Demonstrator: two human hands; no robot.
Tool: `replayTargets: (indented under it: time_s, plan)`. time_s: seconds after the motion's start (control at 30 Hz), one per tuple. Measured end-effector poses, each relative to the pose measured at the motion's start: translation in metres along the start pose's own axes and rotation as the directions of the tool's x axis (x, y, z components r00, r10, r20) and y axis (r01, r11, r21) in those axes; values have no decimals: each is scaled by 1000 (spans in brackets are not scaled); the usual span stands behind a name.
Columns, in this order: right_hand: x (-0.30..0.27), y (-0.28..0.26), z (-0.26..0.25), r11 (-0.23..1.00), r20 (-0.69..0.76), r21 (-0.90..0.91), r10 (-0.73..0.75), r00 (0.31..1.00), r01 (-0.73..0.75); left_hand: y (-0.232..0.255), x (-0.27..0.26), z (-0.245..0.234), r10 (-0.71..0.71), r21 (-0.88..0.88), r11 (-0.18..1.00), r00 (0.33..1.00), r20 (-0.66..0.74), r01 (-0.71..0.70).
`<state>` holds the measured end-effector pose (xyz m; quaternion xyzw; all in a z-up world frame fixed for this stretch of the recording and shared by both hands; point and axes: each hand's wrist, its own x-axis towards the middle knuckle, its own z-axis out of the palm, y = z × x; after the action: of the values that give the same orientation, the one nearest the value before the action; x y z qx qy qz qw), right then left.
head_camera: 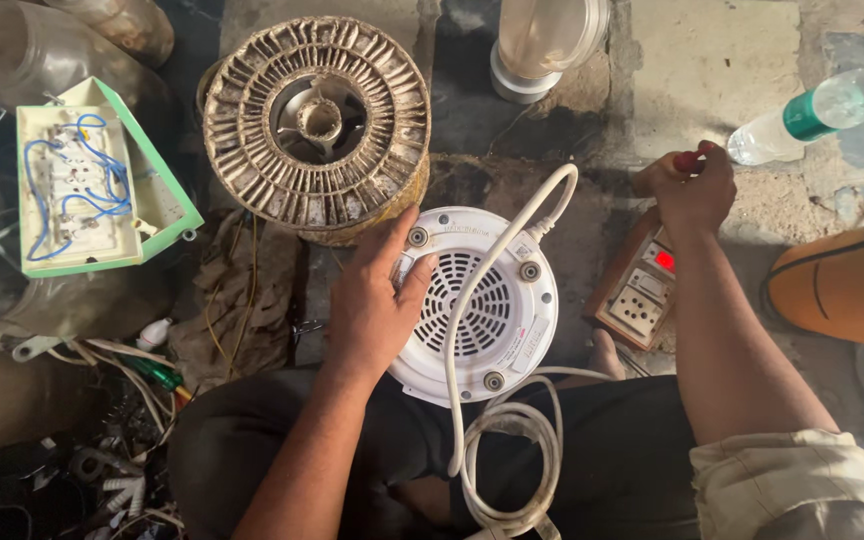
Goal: The person sits on the floor and works on a white electric motor housing. They use a screwdriver to loosen and remove screws from the casing, then use a marker to write on the device. The person handles the motor housing and a power cord while surrounded by various tools and disassembled parts.
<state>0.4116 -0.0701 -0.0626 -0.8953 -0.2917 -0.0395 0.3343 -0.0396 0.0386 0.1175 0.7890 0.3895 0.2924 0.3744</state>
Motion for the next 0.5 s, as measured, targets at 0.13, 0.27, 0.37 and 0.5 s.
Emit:
replayTargets:
  time_s: [0.13,0.27,0.37,0.5]
  plan:
    - [-7,-18,-14,998,44,26,59,997,-60,-1,-1,-1,62,25,998,998,-27,-61]
    - [-11,-23,-20,999,40,20,30,999,-31,-1,-2,-1,63,20,998,998,-32,-62]
    - [-11,-29,-25,996,-60,-47,-80,995,77,-1,-3,1,58,29,998,998,-29,-58]
    - [-20,-66,-48,958,-327,73,-238,914,276,-1,-5,1,56,38,998,998,-33,-55]
